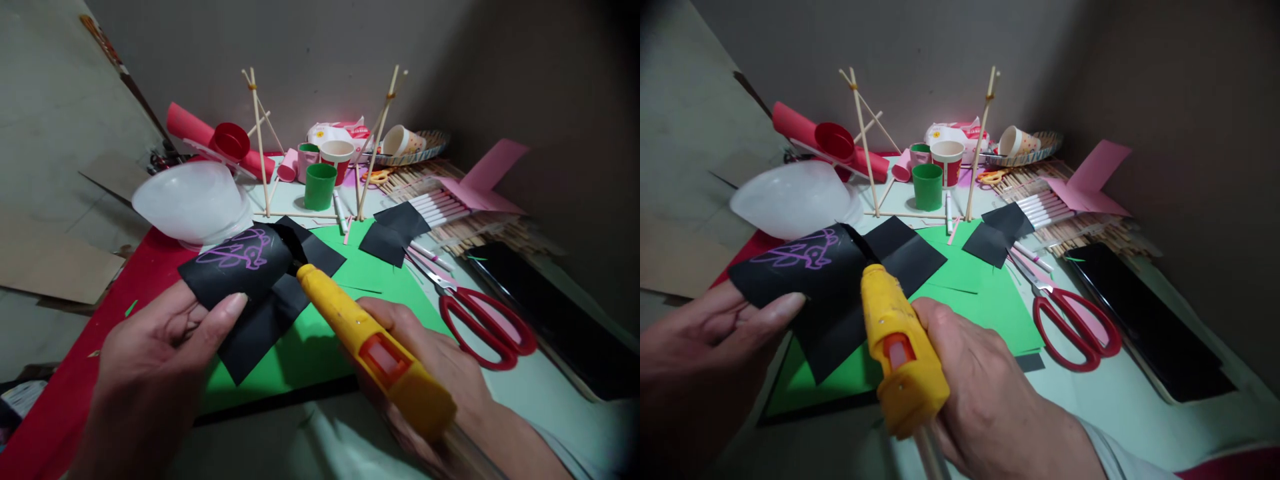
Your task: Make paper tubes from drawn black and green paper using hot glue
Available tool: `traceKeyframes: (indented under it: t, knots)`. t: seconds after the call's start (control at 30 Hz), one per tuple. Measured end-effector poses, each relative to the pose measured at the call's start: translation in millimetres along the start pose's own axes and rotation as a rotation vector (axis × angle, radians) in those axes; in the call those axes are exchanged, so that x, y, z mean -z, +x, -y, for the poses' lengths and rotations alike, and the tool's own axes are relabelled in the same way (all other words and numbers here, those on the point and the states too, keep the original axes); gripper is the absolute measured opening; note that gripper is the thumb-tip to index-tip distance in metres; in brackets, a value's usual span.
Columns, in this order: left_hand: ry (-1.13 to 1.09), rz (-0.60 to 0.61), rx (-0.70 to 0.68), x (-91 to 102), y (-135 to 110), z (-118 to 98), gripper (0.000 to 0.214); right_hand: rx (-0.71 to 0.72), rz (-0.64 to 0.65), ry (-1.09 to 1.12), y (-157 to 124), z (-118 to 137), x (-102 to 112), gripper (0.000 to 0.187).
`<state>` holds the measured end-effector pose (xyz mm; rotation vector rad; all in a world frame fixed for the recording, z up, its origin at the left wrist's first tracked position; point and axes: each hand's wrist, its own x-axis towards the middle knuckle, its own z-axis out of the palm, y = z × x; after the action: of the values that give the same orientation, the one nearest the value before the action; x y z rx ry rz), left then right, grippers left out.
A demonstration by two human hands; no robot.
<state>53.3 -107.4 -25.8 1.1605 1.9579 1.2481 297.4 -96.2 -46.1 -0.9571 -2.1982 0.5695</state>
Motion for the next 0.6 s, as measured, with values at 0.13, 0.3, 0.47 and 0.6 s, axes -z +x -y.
traceKeyframes:
  t: [0.13, 0.3, 0.47, 0.6]
  knots:
    - [-0.252, 0.111, 0.119, -1.7, 5.7, -7.9, 0.051, -0.051, -0.004, 0.017, 1.7, 2.1, 2.0, 0.027]
    - [-0.432, 0.19, 0.154, -9.3, 9.1, -23.1, 0.028, -0.502, 0.007, 0.424, 11.4, 7.9, 14.9, 0.027]
    - [-0.523, 0.205, 0.144, -12.7, 11.6, -25.9, 0.042, -0.673, -0.047, 1.118, 25.2, -3.5, 24.2, 0.04]
    - [-0.459, 0.194, 0.032, -9.9, 17.8, -12.8, 0.036, -0.791, -0.108, 1.391, 23.1, -20.9, 24.8, 0.027]
